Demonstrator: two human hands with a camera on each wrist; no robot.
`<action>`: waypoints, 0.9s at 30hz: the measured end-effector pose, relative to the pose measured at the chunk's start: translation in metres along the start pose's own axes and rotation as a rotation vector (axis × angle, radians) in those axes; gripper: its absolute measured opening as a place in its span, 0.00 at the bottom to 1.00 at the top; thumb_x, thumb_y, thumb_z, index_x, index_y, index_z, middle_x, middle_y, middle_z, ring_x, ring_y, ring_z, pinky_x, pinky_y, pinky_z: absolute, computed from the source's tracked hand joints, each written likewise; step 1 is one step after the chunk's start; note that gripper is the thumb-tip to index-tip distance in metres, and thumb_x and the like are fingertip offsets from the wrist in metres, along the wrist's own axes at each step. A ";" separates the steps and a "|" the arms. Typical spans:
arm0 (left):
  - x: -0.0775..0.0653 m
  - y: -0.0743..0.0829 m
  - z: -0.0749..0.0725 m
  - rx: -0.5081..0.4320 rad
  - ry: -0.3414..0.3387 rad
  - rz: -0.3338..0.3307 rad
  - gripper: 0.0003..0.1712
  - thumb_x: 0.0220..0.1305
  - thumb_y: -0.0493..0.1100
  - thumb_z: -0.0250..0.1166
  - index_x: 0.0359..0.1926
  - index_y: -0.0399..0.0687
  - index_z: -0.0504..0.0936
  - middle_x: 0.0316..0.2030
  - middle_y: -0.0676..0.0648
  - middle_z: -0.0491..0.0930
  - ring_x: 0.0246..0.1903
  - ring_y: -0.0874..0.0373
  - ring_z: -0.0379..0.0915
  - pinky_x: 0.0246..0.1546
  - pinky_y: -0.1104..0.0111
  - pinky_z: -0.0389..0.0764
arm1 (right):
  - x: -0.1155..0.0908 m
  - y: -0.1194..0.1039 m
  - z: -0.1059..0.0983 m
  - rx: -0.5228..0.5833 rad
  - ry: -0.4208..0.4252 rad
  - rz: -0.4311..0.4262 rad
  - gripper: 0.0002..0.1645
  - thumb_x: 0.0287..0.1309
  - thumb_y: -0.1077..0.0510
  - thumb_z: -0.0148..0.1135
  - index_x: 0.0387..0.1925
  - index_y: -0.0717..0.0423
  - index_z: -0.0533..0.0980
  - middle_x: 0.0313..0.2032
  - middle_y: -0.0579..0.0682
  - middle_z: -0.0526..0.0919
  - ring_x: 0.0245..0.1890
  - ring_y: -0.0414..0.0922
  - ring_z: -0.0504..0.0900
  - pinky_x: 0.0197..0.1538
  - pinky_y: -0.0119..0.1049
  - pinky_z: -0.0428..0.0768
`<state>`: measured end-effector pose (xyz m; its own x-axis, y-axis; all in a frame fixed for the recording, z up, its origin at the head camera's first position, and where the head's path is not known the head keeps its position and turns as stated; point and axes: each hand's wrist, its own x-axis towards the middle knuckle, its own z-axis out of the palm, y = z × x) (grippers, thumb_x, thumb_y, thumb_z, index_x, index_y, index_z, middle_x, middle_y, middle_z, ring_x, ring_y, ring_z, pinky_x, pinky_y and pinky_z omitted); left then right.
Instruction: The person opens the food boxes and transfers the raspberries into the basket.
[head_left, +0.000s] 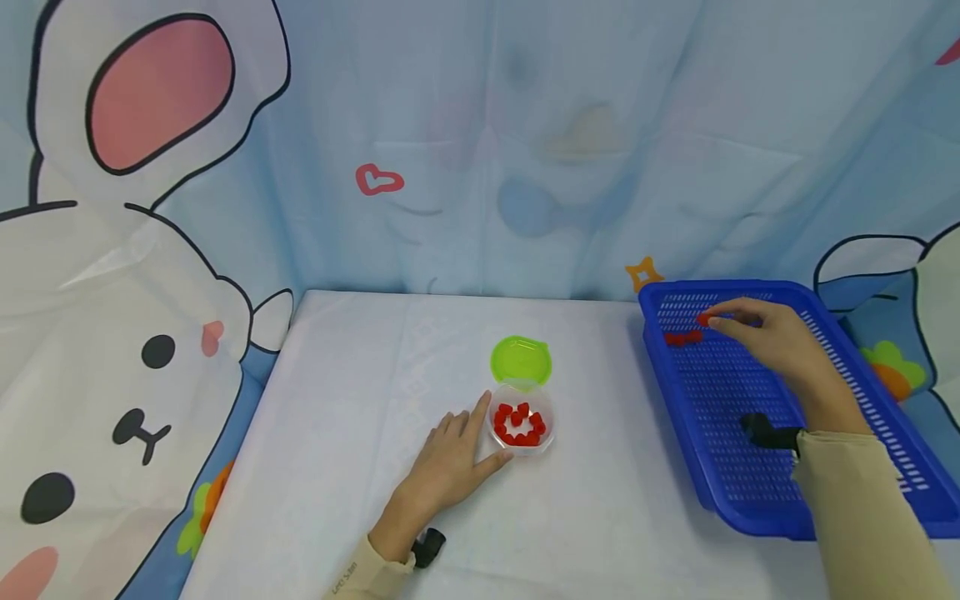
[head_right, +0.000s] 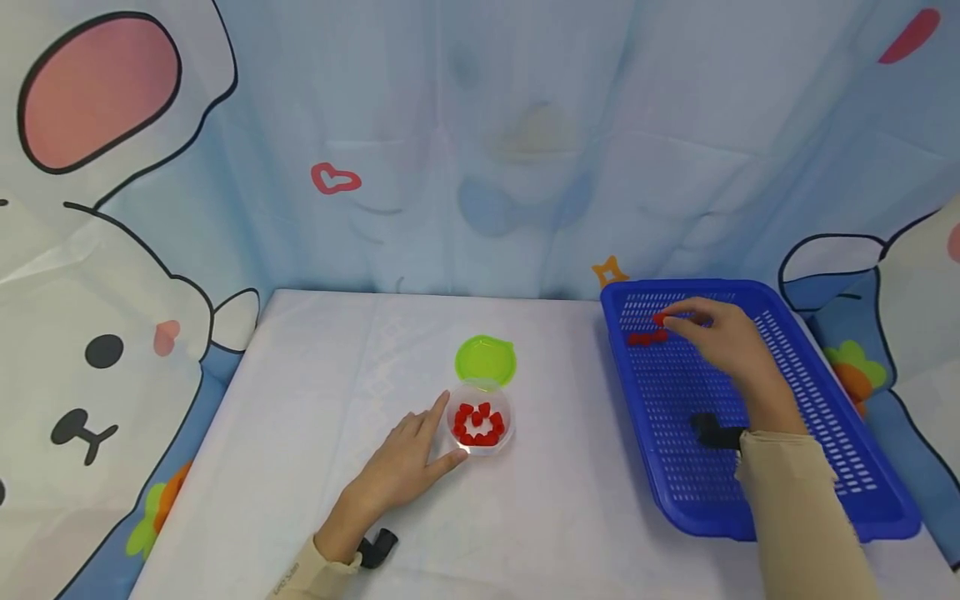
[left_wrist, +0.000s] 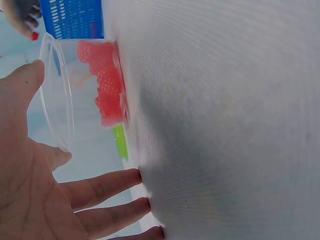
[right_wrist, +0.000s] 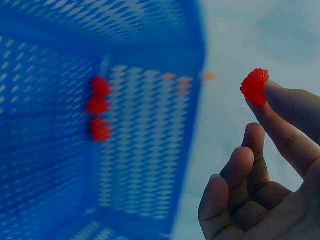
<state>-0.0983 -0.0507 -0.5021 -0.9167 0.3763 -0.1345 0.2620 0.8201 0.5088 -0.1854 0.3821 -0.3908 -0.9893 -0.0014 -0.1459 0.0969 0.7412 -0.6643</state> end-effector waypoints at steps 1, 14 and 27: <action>0.000 0.000 0.000 0.000 0.000 0.001 0.53 0.66 0.70 0.58 0.81 0.57 0.45 0.68 0.35 0.67 0.67 0.34 0.60 0.66 0.43 0.61 | 0.004 0.006 0.000 -0.002 -0.007 0.023 0.39 0.72 0.35 0.49 0.66 0.62 0.70 0.64 0.72 0.65 0.61 0.71 0.62 0.52 0.71 0.65; 0.000 0.000 -0.002 0.002 0.009 0.009 0.53 0.66 0.70 0.58 0.81 0.56 0.45 0.67 0.35 0.67 0.67 0.34 0.61 0.66 0.43 0.62 | 0.047 0.073 0.009 -0.021 -0.065 0.241 0.40 0.73 0.37 0.50 0.64 0.69 0.67 0.67 0.79 0.54 0.63 0.77 0.56 0.57 0.73 0.62; 0.001 -0.001 0.001 0.001 0.002 0.000 0.52 0.66 0.69 0.59 0.80 0.56 0.46 0.68 0.36 0.67 0.67 0.35 0.61 0.66 0.44 0.61 | 0.052 0.089 0.025 -0.005 0.078 0.325 0.30 0.76 0.50 0.47 0.63 0.73 0.68 0.63 0.77 0.63 0.54 0.70 0.68 0.43 0.59 0.76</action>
<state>-0.0994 -0.0507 -0.5031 -0.9172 0.3757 -0.1324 0.2628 0.8205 0.5077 -0.2254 0.4314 -0.4756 -0.9121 0.2866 -0.2932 0.4084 0.6977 -0.5885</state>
